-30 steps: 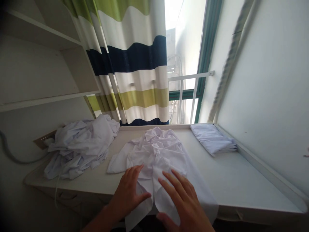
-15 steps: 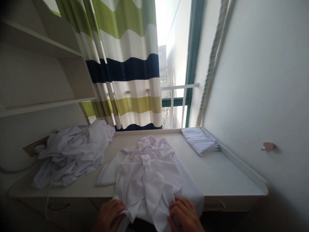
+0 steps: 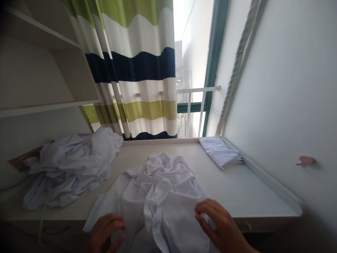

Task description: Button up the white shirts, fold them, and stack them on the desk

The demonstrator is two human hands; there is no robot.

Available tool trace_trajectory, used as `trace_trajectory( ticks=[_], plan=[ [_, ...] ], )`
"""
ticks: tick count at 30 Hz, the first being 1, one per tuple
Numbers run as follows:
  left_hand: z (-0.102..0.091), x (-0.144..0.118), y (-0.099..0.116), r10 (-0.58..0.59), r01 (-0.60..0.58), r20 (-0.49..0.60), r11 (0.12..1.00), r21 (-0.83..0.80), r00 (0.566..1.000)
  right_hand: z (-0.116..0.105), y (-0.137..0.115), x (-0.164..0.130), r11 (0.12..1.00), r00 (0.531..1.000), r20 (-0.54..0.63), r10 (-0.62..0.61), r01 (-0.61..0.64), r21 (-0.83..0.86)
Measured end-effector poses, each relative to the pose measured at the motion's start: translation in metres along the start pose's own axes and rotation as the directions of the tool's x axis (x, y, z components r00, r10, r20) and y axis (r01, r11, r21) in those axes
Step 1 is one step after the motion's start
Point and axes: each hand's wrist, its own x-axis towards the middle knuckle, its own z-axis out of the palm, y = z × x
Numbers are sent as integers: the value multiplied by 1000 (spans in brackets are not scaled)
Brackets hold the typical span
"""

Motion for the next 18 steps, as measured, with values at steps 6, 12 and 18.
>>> trace_trajectory(
  ticks=[6, 12, 18],
  plan=[
    [18, 170, -49, -201, 192, 21, 960, 203, 979, 31, 67, 153, 938, 950, 94, 297, -272, -214],
    [63, 241, -82, -325, 298, 172, 940, 166, 930, 69, 113, 219, 872, 872, 126, 473, -442, -213],
    [44, 261, -99, -350, 353, 66, 935, -42, 934, 47, 128, 232, 847, 849, 4, 528, -527, 69]
  ],
)
